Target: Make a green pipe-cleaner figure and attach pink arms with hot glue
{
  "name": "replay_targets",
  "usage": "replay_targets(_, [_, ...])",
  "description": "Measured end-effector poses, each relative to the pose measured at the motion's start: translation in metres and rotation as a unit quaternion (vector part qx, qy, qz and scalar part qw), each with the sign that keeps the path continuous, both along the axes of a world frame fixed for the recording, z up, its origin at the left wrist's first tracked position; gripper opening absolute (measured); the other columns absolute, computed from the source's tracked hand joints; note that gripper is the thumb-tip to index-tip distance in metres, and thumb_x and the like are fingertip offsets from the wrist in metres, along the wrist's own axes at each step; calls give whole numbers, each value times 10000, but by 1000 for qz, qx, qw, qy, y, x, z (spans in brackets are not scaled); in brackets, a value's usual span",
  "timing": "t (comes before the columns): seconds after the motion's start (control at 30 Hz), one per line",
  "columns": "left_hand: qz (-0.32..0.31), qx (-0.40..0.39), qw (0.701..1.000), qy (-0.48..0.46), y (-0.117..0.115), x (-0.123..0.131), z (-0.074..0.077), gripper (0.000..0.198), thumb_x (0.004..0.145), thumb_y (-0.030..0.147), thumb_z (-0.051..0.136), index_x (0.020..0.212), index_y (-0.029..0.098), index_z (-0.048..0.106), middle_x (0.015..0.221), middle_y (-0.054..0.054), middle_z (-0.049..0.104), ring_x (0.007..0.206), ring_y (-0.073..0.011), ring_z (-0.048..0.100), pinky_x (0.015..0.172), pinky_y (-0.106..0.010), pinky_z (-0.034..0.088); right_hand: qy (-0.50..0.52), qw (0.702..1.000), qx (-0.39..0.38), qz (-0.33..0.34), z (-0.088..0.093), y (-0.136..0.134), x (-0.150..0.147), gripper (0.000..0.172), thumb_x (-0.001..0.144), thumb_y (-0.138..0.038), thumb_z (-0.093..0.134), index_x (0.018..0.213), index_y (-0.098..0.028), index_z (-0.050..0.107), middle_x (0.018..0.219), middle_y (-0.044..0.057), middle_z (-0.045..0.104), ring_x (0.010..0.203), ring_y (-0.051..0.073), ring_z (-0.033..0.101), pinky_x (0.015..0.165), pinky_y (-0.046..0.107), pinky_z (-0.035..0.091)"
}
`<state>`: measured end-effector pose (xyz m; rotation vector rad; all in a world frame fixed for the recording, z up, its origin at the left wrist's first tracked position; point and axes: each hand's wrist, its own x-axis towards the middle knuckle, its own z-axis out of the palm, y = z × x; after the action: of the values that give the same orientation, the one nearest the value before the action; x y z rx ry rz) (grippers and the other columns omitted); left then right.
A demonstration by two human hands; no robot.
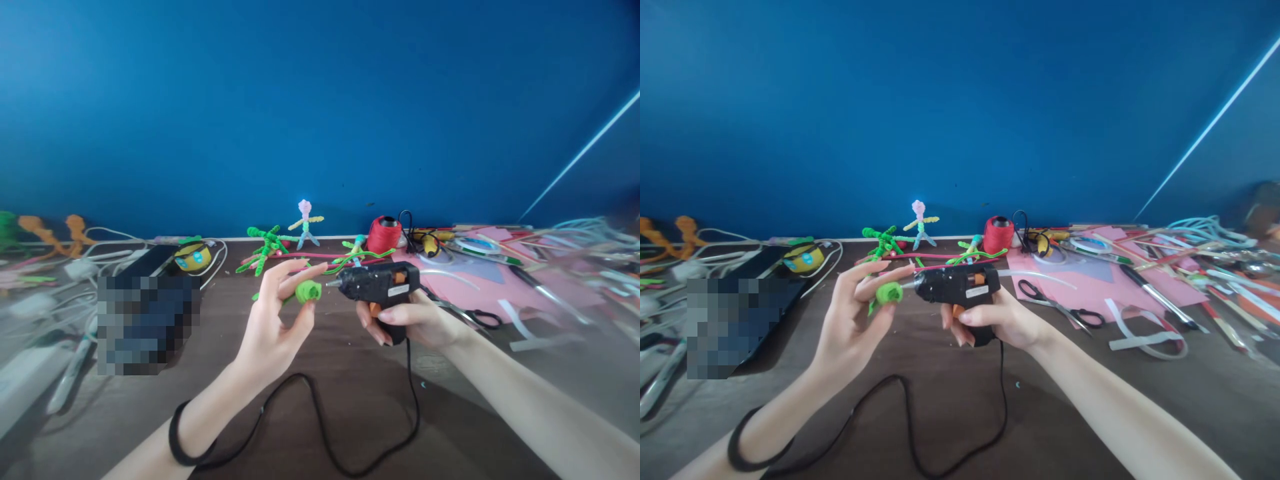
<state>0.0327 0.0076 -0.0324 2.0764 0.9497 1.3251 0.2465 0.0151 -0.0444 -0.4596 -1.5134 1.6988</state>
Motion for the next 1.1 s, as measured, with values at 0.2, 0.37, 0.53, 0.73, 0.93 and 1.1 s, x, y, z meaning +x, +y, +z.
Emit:
replay_targets(0.2, [44, 64, 995, 69, -1, 0, -1, 445, 764, 61, 478, 1161, 224, 357, 1156, -88, 601, 1114, -173, 508, 871, -323, 426, -44, 998, 39, -34, 4, -4, -3, 112, 757, -214, 567, 794, -109, 578, 662, 29, 553, 569, 117, 533, 537, 249, 425])
replay_targets(0.37, [67, 99, 987, 108, -4, 1, 3, 416, 755, 63, 486, 1141, 211, 439, 1159, -85, 598, 1087, -173, 533, 882, -303, 438, -75, 992, 44, -87, 6, -7, -7, 132, 744, -200, 595, 837, -125, 540, 678, 13, 529, 560, 109, 509, 536, 254, 412])
replay_targets(0.53, [63, 103, 986, 111, -5, 2, 5, 427, 751, 54, 488, 1140, 227, 464, 1127, -63, 618, 1087, -178, 534, 894, -314, 444, -105, 984, 59, -129, 10, -9, -9, 153, 720, -173, 612, 827, -154, 505, 664, -14, 505, 573, 95, 468, 534, 230, 366])
replay_targets(0.73, [68, 102, 986, 109, -5, 1, 3, 419, 758, 68, 493, 1143, 233, 473, 1145, -62, 607, 1089, -182, 533, 896, -321, 449, -102, 983, 49, -146, 6, -8, -8, 168, 719, -191, 624, 823, -169, 494, 668, -32, 451, 578, 78, 409, 516, 206, 320])
replay_targets(0.93, [63, 106, 986, 110, -5, 1, 4, 423, 757, 52, 491, 1137, 237, 472, 1152, -47, 604, 1090, -166, 531, 907, -301, 441, -96, 984, 47, -143, 5, -7, -7, 158, 720, -181, 626, 803, -166, 492, 669, -36, 443, 579, 70, 396, 509, 196, 310])
replay_targets(1.1, [55, 101, 988, 104, -5, 2, 4, 428, 757, 48, 485, 1140, 237, 467, 1140, -50, 611, 1076, -174, 544, 896, -306, 446, -89, 985, 43, -141, 6, -7, -8, 168, 709, -167, 630, 803, -167, 490, 664, -39, 450, 570, 70, 399, 497, 195, 308])
